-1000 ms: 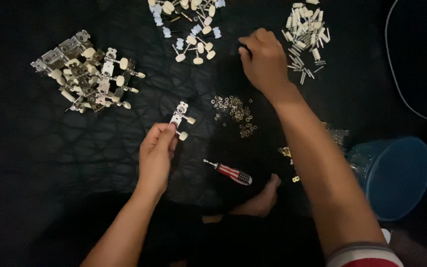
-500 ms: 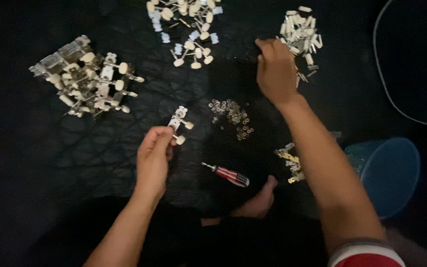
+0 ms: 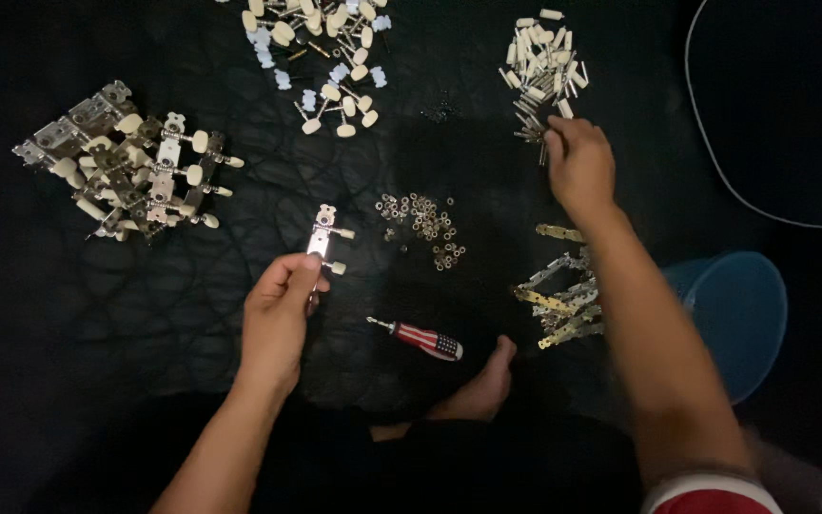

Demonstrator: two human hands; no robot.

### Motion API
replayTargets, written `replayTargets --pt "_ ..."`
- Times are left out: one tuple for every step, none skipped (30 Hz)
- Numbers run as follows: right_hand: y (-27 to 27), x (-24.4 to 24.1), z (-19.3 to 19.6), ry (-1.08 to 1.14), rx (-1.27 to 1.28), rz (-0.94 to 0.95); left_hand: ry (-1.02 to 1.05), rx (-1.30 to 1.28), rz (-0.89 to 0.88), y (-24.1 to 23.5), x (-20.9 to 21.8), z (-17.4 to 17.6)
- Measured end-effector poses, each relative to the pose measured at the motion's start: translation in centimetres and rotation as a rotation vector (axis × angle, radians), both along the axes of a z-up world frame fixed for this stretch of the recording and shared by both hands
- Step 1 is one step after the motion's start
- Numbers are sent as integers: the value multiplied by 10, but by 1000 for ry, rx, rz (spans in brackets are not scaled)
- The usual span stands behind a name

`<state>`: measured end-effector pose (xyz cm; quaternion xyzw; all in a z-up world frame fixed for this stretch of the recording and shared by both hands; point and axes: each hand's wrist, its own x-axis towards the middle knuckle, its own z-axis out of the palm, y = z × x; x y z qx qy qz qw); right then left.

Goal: The person assembles guitar tuning pegs by inserting metal shafts and white knobs into a metal tuner block, then securing them with a screwdriver. They repeat this process for multiple units, picking parts from piles on the floor.

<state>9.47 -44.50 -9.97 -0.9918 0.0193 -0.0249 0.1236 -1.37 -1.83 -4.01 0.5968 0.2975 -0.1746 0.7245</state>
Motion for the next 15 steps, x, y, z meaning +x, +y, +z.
replayTargets --pt "-1 3 -7 6 3 -1 6 3 -1 -1 0 -1" --pt "-2 7 -14 6 0 -8 -3 5 -21 -1 1 -1" --pt "-1 12 -23 2 -1 -11 -16 8 -38 0 1 -3" --pt "-4 12 -20 4 5 -9 -14 14 -35 -3 0 -10" --pt "-2 16 -21 19 19 -49 -30 -1 -44 -3 -2 -16" --pt "2 19 -21 34 32 -89 -45 -15 -53 -1 -4 -23" --pt "11 19 -12 39 46 -74 -41 -1 -39 0 -4 -20" --pt "20 19 -2 111 56 -134 -39 -30 -47 1 -4 -18" --pt "24 18 10 178 58 -199 -43 -68 -60 -1 -2 -16" --pt "19 18 3 178 62 -189 -44 -62 -50 0 -3 -15" --pt "11 18 -3 135 9 -107 -67 -82 -49 0 -3 -13" --pt "2 17 -8 92 -43 -24 -91 -101 -48 -1 -4 -12" --pt "3 16 -3 89 -45 -19 -94 -102 -42 0 -5 -17" --pt "3 15 2 53 -37 12 -72 -239 15 0 -6 -22" --pt "4 13 7 17 -26 41 -50 -374 70 0 -7 -26"
